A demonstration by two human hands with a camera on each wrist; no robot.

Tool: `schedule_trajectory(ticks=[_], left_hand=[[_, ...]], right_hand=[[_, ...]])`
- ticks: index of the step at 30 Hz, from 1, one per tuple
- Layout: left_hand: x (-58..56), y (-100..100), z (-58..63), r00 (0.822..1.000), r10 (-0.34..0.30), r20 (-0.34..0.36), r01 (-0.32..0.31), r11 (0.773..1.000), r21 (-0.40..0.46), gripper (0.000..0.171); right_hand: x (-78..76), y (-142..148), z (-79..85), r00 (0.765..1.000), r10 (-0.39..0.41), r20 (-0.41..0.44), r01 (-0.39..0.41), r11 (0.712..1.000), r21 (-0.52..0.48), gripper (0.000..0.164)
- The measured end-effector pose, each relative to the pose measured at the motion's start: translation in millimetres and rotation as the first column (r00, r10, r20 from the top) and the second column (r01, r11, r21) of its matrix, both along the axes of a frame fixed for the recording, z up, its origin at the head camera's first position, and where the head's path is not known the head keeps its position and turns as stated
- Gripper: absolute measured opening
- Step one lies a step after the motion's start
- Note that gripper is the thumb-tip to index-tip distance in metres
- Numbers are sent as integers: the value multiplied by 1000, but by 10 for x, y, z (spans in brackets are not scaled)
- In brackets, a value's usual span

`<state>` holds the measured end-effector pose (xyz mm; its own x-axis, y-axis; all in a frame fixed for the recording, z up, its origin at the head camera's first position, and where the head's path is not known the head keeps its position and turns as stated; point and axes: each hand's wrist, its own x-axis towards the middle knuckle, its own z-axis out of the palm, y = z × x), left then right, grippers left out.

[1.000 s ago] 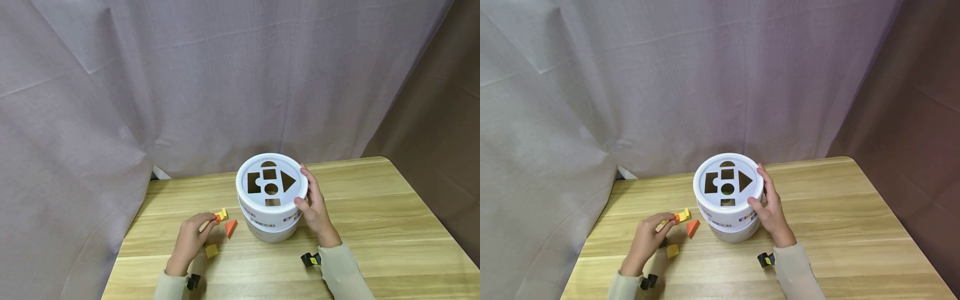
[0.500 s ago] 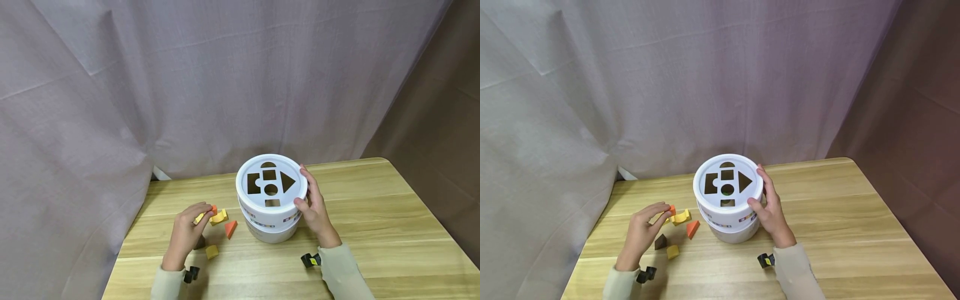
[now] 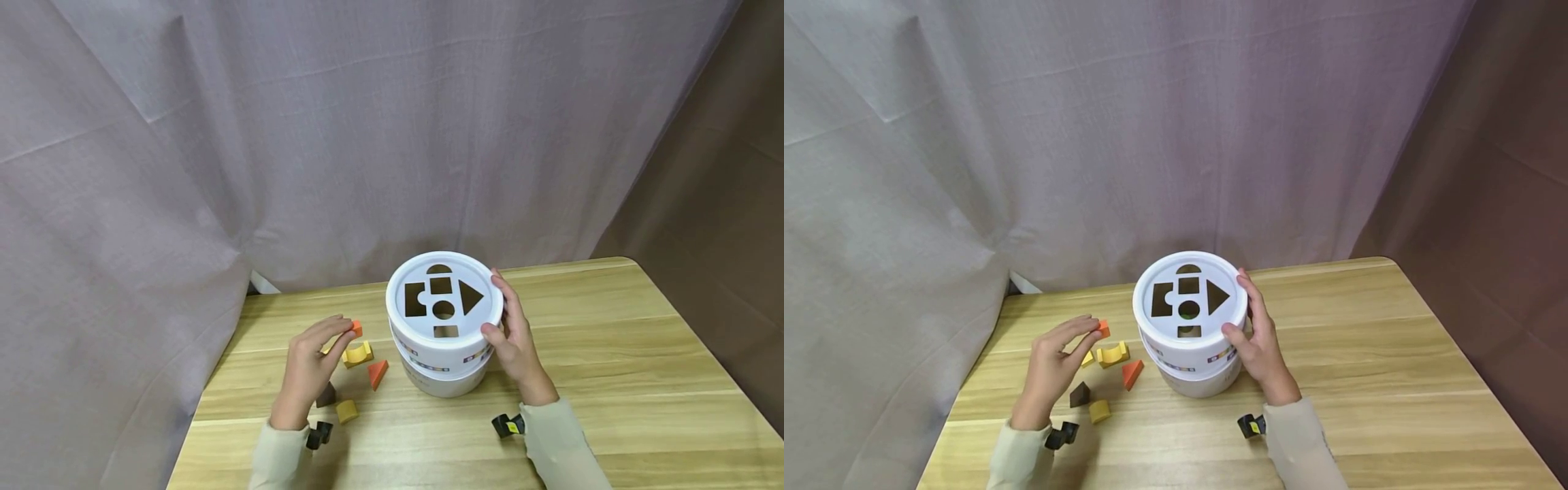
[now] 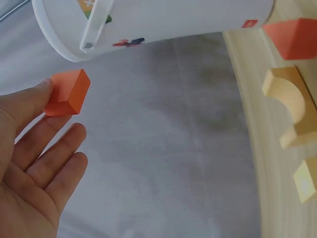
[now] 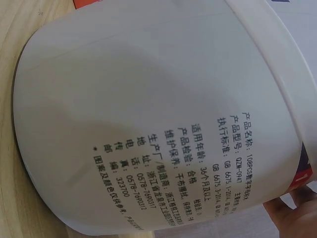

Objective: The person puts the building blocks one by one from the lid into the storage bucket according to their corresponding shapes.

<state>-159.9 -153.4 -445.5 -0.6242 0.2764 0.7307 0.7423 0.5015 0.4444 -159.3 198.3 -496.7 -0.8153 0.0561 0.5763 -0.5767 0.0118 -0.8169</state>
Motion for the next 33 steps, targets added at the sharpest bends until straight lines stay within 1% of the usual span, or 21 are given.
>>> schedule_trajectory(ticks=[3,7,12,21,27,33], left_hand=[[-12,57,38,1000,-17,-21,17,1000,17,21],[-5,129,108,1000,-27,-11,28,999,29,19],[1,213,206,999,-33,-37,34,999,38,17],[18,429,347,990,-109,-92,116,991,69,20],[49,607,398,985,-154,-83,161,984,83,21],[34,729,406,980,-183,-72,187,981,58,21]], right_hand=[[-3,5,-10,1000,1,-2,0,1000,4,76],[-11,10,-16,1000,1,-14,-1,1000,1,76],[-9,5,-3,1000,3,-19,-3,1000,-6,76],[-8,4,-1,999,7,-31,-8,1000,-13,75],[2,-8,19,1000,5,-10,-5,1000,-14,77],[-1,-12,16,1000,1,-2,-1,1000,-10,77]])
